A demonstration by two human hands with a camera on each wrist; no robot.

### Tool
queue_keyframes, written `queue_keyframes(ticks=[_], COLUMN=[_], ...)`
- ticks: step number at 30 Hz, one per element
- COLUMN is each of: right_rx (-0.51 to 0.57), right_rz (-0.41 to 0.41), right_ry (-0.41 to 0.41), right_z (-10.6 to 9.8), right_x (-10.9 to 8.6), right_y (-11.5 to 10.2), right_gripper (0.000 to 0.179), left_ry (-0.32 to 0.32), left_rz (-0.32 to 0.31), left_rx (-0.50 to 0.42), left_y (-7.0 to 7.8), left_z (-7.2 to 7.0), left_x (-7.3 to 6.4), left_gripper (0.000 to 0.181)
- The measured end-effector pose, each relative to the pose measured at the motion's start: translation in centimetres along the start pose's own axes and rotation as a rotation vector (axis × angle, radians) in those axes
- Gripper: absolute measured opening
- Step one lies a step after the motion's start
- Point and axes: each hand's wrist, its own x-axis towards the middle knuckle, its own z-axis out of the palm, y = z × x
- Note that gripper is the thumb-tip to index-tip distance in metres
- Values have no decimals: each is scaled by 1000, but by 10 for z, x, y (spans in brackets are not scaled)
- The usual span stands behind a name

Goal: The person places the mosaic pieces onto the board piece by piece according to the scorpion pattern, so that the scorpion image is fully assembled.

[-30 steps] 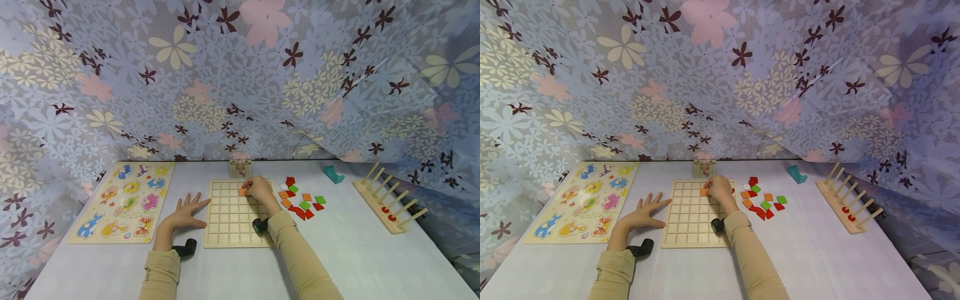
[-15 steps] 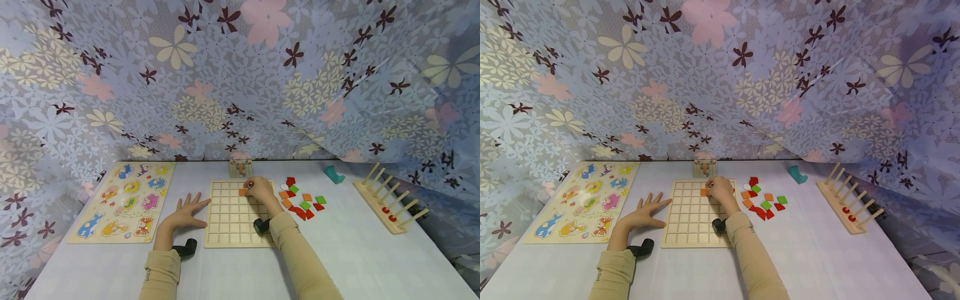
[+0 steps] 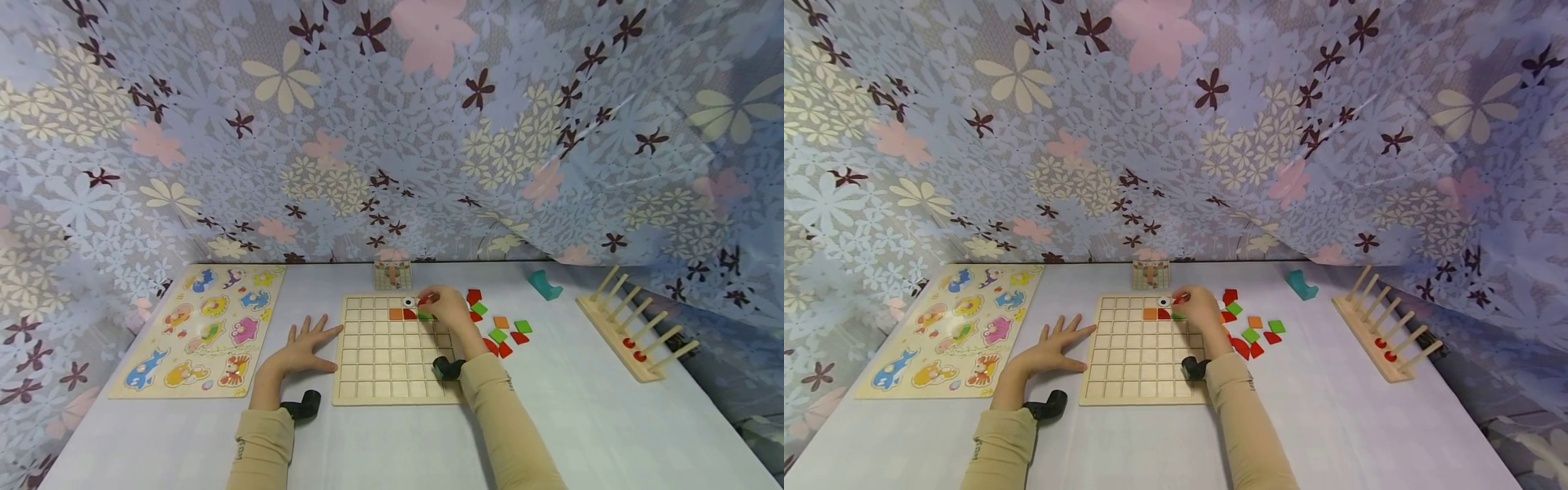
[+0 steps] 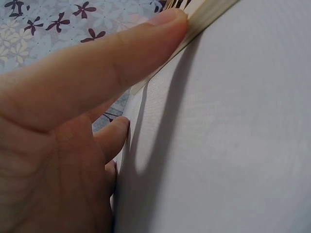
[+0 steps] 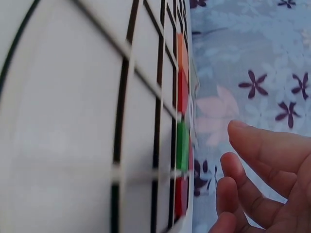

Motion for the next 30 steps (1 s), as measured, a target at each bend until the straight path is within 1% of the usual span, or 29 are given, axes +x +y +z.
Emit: queue_keyframes(ticks=[7, 12, 17, 21, 24, 27, 30], right_rx=[50, 91, 112, 158, 164, 131, 116], right_rz=[40, 62, 101, 146, 180, 199, 217], right_ry=[39, 50, 66, 73, 81, 84, 82], right_z=[-14, -25, -36, -42, -45, -48, -50], right_x=[-4, -9, -14, -16, -16, -17, -18], right_y=[17, 27, 41, 53, 59, 61, 62], right_gripper=[26, 26, 25, 25, 29, 35, 35], left_ry=[-1, -2, -8, -14, -16, -16, -14], left_rz=[6, 4, 8, 16, 24, 23, 23], left_rx=[2, -5, -3, -3, -7, -6, -6], left_y=[0, 0, -1, -1, -1, -2, -3], left_z=[-1, -2, -1, 0, 0, 0, -1], left_x=[0, -1, 0, -1, -2, -1, -1], left_gripper=[84, 84, 84, 84, 84, 84, 84])
